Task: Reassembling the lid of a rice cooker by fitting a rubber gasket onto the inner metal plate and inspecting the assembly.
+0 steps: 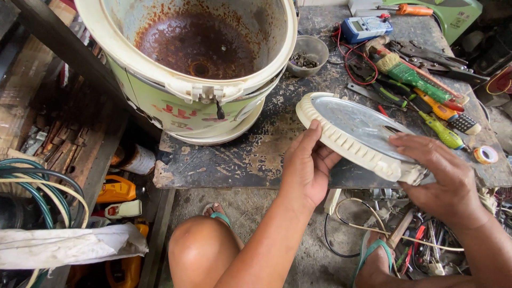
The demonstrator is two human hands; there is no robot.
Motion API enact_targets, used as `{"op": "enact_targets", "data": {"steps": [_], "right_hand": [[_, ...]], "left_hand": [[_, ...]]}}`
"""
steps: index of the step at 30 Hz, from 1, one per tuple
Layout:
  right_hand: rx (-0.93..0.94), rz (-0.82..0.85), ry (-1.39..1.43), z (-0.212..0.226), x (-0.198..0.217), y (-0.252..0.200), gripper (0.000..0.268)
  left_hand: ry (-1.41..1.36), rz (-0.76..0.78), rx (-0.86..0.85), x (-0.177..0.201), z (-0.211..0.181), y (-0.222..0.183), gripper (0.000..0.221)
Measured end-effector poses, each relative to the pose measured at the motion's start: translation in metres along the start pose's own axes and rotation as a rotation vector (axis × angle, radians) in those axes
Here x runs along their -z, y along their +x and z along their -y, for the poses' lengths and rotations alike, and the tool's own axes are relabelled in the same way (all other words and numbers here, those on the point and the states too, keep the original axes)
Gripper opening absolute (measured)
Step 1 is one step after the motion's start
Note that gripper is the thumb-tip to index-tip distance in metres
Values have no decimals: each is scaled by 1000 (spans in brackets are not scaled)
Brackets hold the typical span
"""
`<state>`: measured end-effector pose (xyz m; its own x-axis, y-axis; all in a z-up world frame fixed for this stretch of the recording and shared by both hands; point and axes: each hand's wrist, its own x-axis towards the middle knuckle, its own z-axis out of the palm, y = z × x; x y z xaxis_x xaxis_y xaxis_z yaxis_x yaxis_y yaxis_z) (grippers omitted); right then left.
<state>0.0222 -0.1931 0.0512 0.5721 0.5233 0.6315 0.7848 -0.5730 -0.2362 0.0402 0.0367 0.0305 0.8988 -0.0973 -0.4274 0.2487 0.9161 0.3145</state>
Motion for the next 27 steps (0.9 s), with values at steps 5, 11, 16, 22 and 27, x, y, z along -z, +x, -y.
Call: {"op": "enact_targets", "data": {"steps": [5, 11, 16, 22, 27], "right_hand": [[6, -8, 17, 4, -9, 5, 31], [22, 63, -15, 5, -24, -8, 53], [36, 87, -39, 6, -30, -15, 39], [45, 136, -121, 7, -33, -10, 41], [45, 151, -72, 9, -29, -5, 49]], "left_hand": [[95, -86, 9, -8, -10, -21, 29], [94, -192, 25, -4, -11, -44, 40], [57, -163, 0, 22, 3, -30, 34], [57, -172, -64, 20, 3, -31, 46], [128, -112, -91, 29, 5, -24, 41]]}}
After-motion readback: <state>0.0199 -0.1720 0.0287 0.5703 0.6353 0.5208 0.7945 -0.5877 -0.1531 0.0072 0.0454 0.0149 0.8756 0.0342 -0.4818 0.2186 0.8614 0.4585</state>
